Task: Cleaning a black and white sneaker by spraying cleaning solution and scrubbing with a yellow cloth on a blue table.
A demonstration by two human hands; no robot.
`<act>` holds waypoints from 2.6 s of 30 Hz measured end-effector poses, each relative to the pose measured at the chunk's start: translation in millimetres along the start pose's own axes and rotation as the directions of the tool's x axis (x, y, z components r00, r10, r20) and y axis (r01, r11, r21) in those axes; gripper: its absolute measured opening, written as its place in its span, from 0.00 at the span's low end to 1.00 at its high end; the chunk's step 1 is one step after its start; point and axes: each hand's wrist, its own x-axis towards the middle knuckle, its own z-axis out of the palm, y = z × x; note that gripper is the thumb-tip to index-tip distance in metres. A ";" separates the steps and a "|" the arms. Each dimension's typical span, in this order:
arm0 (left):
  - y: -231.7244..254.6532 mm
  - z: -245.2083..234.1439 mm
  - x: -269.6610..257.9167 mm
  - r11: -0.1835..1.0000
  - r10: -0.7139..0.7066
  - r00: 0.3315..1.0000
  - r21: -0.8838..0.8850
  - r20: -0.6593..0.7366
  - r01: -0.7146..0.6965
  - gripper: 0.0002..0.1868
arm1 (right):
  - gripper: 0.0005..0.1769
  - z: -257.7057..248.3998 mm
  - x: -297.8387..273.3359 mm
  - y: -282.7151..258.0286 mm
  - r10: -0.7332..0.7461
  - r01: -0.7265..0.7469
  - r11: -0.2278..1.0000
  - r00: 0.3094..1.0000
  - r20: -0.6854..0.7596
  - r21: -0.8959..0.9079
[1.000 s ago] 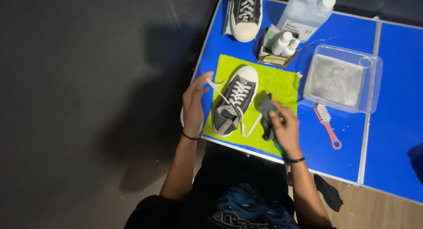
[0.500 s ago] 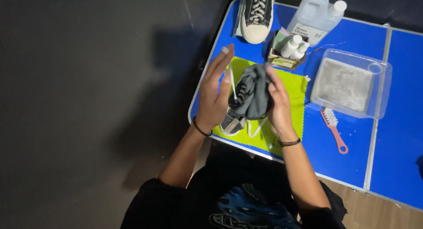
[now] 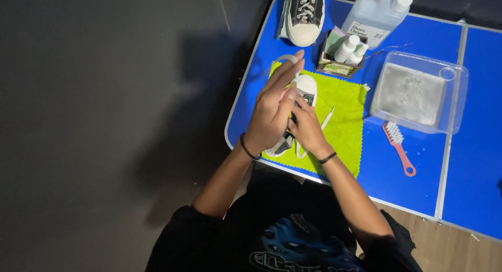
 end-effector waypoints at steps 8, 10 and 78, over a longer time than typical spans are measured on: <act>-20.1 0.0 -5.0 0.996 -0.024 0.999 0.088 0.032 0.022 0.24 | 0.10 3.3 5.8 11.2 0.059 0.034 0.923 0.972 -0.229 0.384; -35.1 5.2 -31.3 0.989 -0.050 0.999 0.139 -0.013 0.051 0.25 | 0.08 -2.5 4.7 5.1 0.089 0.030 0.908 0.961 -0.261 0.417; -76.7 40.6 -159.1 0.704 -0.388 0.889 0.701 0.242 0.116 0.06 | 0.20 -12.5 -101.2 -29.0 0.036 -0.093 0.938 0.984 -0.173 -0.334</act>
